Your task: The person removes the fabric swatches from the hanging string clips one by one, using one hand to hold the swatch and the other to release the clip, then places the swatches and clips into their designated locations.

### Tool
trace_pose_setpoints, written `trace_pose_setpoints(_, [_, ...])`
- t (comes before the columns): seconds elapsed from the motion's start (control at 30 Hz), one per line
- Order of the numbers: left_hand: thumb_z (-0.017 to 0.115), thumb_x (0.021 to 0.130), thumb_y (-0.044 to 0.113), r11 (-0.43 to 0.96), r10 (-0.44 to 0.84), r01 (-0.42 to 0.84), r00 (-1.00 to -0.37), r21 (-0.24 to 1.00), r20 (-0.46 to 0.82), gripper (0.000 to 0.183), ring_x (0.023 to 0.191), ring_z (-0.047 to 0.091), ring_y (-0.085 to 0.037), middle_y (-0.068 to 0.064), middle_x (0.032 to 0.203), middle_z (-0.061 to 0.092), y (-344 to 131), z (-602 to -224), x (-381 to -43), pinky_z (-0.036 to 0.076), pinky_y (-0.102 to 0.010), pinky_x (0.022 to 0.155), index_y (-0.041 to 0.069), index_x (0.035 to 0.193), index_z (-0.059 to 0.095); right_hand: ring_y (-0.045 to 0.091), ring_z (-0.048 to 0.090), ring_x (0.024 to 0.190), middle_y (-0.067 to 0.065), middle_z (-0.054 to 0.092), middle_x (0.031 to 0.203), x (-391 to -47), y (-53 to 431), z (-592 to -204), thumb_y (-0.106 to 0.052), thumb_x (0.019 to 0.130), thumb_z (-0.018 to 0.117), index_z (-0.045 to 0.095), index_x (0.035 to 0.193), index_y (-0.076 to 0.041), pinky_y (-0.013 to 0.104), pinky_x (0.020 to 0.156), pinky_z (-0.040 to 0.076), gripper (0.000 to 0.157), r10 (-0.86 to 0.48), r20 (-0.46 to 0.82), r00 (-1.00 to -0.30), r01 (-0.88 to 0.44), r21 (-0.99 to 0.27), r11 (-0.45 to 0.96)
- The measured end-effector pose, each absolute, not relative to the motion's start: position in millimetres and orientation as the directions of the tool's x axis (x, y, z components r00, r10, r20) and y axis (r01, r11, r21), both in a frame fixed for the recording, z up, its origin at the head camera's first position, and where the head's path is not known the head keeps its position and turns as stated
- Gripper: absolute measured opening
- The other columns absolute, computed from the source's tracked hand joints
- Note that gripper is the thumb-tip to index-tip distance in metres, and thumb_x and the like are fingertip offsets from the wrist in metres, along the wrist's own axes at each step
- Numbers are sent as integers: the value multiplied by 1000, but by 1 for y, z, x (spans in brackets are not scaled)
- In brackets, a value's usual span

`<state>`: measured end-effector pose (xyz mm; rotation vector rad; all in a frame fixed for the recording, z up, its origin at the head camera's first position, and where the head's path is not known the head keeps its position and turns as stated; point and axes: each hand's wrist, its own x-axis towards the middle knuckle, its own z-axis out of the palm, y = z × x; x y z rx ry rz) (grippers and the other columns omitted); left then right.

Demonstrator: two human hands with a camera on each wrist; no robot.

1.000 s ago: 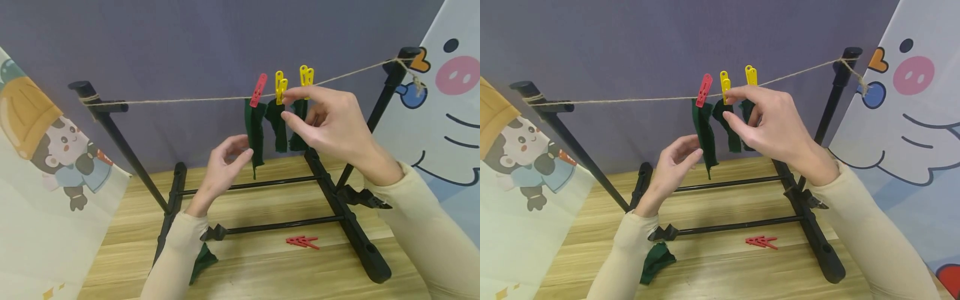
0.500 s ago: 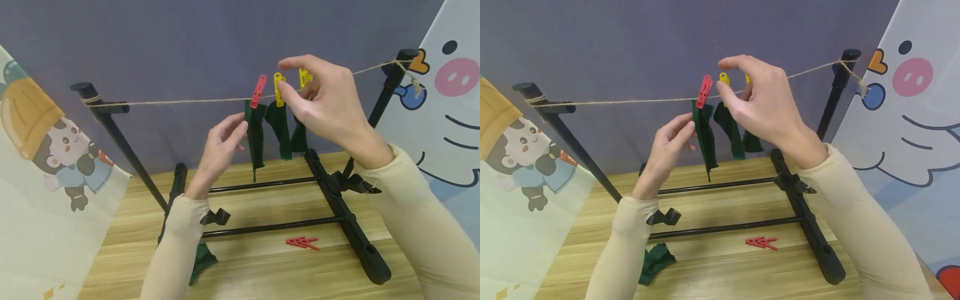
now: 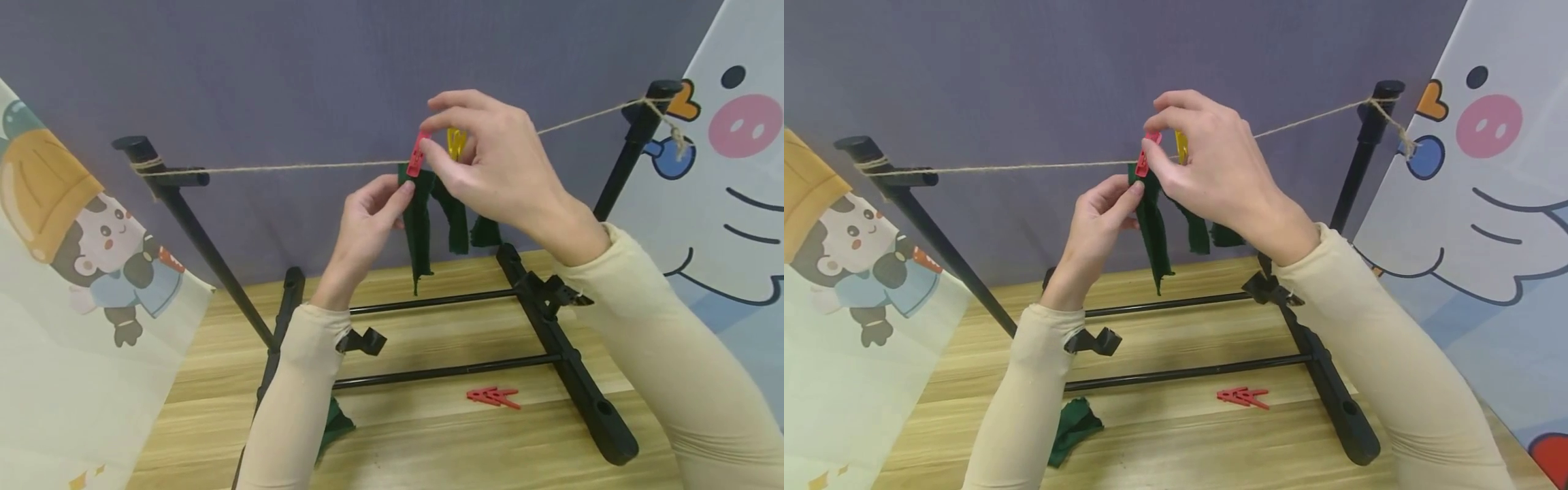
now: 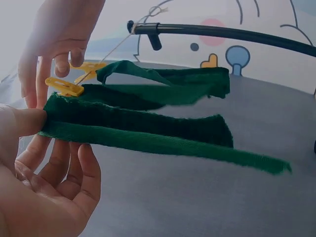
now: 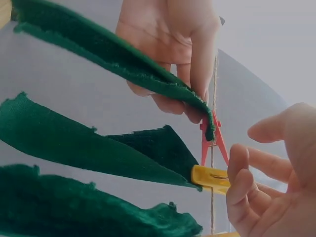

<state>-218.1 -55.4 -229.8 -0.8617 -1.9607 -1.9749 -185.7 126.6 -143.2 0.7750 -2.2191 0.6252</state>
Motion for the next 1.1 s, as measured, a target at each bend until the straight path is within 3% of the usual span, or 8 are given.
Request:
trace_pose_setpoints(0.27, [60,96,24,-77,228,567,-790,820,568,21,74,53,-24,-8,84,59,-55,-236,-219,46,-43,66,7,104,68,10,45,51,-4,55,134,-188,125,-144,-37,94,56,67,120,-12,26,51,39,38,-311,712,-629,-626,-228,746])
trace_pose_setpoints(0.5, [61,96,22,-80,218,554,-801,829,557,21,73,54,-22,-6,84,61,-54,-236,-219,46,-35,64,5,106,68,12,42,50,-3,59,129,-191,124,-146,-36,94,57,72,108,-12,27,50,36,32,-337,709,-620,-642,-210,738])
trace_pose_setpoints(0.63, [60,96,22,-80,223,550,-803,831,553,22,74,54,-21,-5,85,62,-53,-236,-219,46,-35,64,4,107,67,8,38,46,-7,65,115,-191,126,-148,-35,94,59,73,104,-15,25,45,32,27,-365,744,-560,-703,-194,684])
trace_pose_setpoints(0.7, [60,96,21,-81,224,547,-805,833,550,22,74,54,-21,-4,86,62,-53,-236,-219,46,-36,64,4,108,67,8,36,41,-8,69,91,-190,127,-148,-34,93,61,73,105,-16,24,41,30,25,-374,754,-540,-727,-195,658])
trace_pose_setpoints(0.77, [60,97,21,-80,227,547,-804,833,549,22,75,54,-21,-4,87,64,-53,-237,-219,46,-36,65,4,109,67,8,36,36,-10,68,86,-190,129,-147,-34,92,63,70,111,-16,24,38,28,27,-377,755,-536,-742,-208,638])
trace_pose_setpoints(0.87, [61,96,21,-75,227,538,-811,840,540,22,78,55,-22,-4,92,67,-54,-238,-220,47,-34,65,6,110,68,9,36,33,-11,68,89,-189,131,-146,-36,90,66,66,119,-16,25,36,27,36,-376,737,-562,-733,-233,639])
trace_pose_setpoints(0.93, [61,96,23,-68,228,540,-810,839,540,22,79,56,-22,-4,93,67,-56,-238,-221,48,-34,66,8,110,68,9,39,35,-11,67,108,-188,132,-144,-36,89,66,65,122,-16,24,38,28,39,-381,716,-585,-719,-241,651])
trace_pose_setpoints(1.1, [61,96,23,-59,240,537,-811,842,534,23,78,57,-22,-6,94,67,-60,-239,-221,48,-36,66,8,111,68,8,37,38,-10,66,111,-184,133,-143,-36,90,65,67,120,-18,25,40,29,35,-422,678,-601,-694,-181,697])
